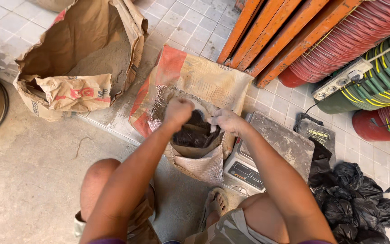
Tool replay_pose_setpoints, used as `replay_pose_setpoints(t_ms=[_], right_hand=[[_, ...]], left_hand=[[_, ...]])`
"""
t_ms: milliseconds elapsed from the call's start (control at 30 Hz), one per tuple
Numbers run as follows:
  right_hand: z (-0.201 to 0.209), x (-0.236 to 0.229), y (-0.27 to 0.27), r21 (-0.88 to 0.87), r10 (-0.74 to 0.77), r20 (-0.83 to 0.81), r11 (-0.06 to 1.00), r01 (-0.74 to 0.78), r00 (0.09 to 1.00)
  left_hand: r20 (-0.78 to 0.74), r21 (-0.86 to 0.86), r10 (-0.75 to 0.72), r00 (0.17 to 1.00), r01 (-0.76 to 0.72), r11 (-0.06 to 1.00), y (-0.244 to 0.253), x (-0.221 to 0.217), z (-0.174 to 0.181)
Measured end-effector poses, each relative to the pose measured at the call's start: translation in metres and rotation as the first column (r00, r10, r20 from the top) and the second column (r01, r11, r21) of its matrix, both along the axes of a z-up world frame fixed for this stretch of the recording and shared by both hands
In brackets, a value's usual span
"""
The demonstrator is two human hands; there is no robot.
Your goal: The person scoops a gray powder from a large sack into small black plastic bags using a metal scoop. Each filled bag is placed on a digital scale, tied shut, and set aside in a growing pile. The process is repeated multiple times.
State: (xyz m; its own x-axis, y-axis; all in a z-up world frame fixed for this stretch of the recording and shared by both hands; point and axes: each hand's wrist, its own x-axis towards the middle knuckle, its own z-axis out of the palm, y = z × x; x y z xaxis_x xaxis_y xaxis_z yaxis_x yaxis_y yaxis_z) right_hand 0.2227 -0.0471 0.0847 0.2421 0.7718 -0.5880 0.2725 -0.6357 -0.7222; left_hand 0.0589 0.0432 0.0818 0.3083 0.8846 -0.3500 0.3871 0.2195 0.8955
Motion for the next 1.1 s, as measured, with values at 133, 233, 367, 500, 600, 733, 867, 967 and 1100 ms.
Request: replay_pose_setpoints(t_ms=[133,233,367,500,600,733,867,967,1100], right_hand=[[0.038,0.001,-0.009,0.123,-0.067,0.381,0.992,0.021,0.922],[0.015,0.003,0.001,0.141,-0.240,0.161,0.966,0.218,0.957],[0.038,-0.015,-0.005,0.172,-0.248,0.061,0.957,0.235,0.967],[0.036,-0.007,0.003,0.264,-0.326,0.182,0.925,0.273,0.928],[0.015,-0.020,0.004,0.147,-0.271,0.053,0.954,0.261,0.961],[0.025,-0.021,0.003,0.156,-0.239,0.245,0.966,0.205,0.940],[0.069,-0.045,-0.001,0.168,-0.338,0.040,0.930,0.327,0.940],[0.057,-0.042,-0.005,0.289,-0.393,0.135,0.894,0.344,0.910],[0.011,-0.005,0.008,0.302,-0.332,0.142,0.912,0.279,0.932]], left_hand=[[0.362,-0.155,0.076,0.929,-0.020,0.988,0.015,0.012,0.001],[0.259,-0.023,-0.070,0.963,0.079,0.997,0.020,0.017,0.007],[0.216,-0.091,-0.127,0.968,0.149,0.985,-0.004,0.018,0.027],[0.145,0.037,-0.070,0.987,0.065,0.997,0.032,-0.005,0.067],[0.132,-0.062,-0.477,0.869,0.488,0.871,-0.035,-0.009,0.103],[0.276,-0.096,0.053,0.960,-0.027,0.995,0.021,0.012,0.021],[0.168,-0.025,-0.128,0.977,0.134,0.991,0.014,0.007,0.039],[0.133,0.011,-0.051,0.990,0.050,0.999,0.009,0.007,0.041],[0.056,0.063,-0.175,0.983,0.172,0.983,-0.009,0.000,0.070]])
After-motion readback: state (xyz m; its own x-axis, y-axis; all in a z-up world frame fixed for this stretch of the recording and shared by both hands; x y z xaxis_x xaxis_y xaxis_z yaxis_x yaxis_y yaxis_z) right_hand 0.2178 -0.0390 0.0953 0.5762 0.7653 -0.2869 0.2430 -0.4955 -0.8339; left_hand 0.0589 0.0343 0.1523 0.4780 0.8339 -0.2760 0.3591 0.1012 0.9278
